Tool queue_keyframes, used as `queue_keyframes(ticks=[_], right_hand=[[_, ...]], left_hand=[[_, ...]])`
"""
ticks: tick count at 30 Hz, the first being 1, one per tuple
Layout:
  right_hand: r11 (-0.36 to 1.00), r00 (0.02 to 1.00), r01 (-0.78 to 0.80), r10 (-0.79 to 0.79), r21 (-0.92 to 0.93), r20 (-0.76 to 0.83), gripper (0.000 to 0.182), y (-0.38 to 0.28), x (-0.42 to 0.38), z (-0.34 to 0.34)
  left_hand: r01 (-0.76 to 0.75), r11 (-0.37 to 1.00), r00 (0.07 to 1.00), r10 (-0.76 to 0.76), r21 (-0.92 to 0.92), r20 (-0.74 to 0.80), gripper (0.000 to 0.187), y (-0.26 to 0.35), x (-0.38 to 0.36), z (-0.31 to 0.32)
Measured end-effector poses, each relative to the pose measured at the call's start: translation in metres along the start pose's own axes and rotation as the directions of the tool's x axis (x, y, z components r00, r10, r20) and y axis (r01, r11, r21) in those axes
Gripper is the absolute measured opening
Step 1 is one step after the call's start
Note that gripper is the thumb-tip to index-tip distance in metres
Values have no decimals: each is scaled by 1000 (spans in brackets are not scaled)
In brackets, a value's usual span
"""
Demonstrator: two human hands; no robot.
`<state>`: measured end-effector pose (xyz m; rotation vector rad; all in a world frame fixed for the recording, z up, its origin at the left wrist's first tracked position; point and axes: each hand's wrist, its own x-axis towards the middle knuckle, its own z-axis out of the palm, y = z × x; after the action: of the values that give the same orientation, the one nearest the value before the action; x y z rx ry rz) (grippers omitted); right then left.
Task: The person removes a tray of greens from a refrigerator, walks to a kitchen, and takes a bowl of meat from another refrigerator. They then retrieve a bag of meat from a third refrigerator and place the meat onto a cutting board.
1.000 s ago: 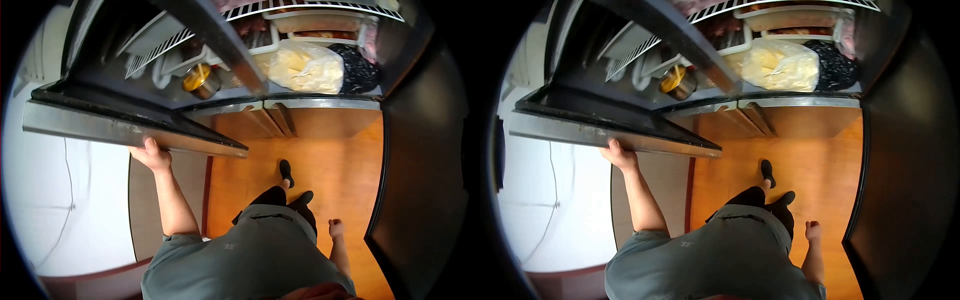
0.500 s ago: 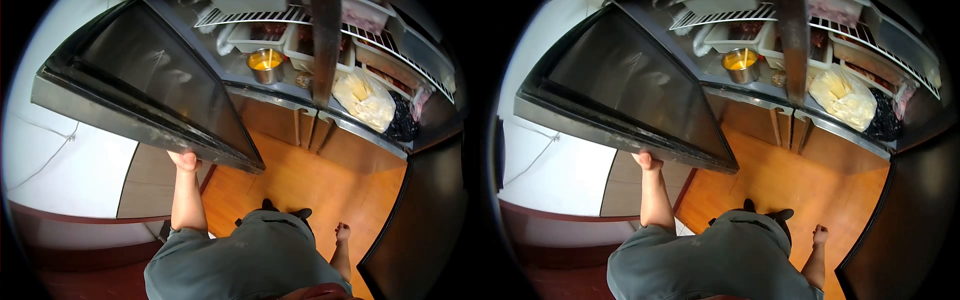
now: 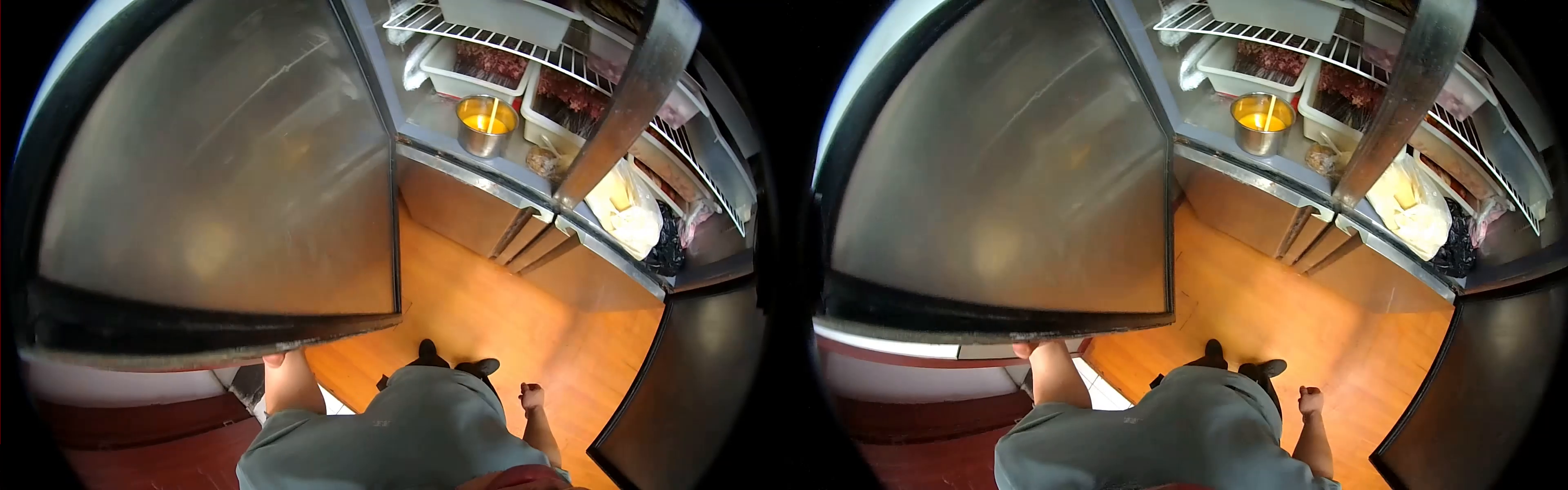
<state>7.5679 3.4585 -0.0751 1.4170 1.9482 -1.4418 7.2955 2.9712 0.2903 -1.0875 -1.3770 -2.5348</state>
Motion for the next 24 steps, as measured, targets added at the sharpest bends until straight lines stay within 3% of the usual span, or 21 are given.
queue_keyframes(ticks=[6, 13, 16, 17, 18, 21, 24], right_hand=[[996, 999, 51, -51, -70, -11, 31, -47, -7, 25], [904, 964, 259, -266, -341, 26, 34, -63, -8, 46], [871, 956, 283, -287, -401, 52, 35, -22, 31, 47], [884, 976, 216, -208, -415, 65, 45, -31, 25, 41], [893, 988, 151, -147, -424, 42, 44, -32, 26, 37], [839, 949, 300, -310, -454, 54, 35, -28, 33, 27], [875, 983, 177, -177, -450, 42, 41, -37, 31, 15]], left_hand=[[-45, 999, 999, 45, -3, 1, 83, 14, -4, -29], [-91, 996, 996, 91, -2, -6, 83, 19, -1, -33], [-109, 994, 994, 109, 7, 1, 83, 18, 4, -27], [-117, 993, 993, 117, 11, 7, 83, 18, 5, -25], [-123, 992, 992, 123, 9, 16, 83, 18, 7, -23], [-125, 992, 992, 125, 3, 23, 83, 16, 11, -19], [-129, 992, 991, 129, -2, 28, 83, 12, 16, -15]])
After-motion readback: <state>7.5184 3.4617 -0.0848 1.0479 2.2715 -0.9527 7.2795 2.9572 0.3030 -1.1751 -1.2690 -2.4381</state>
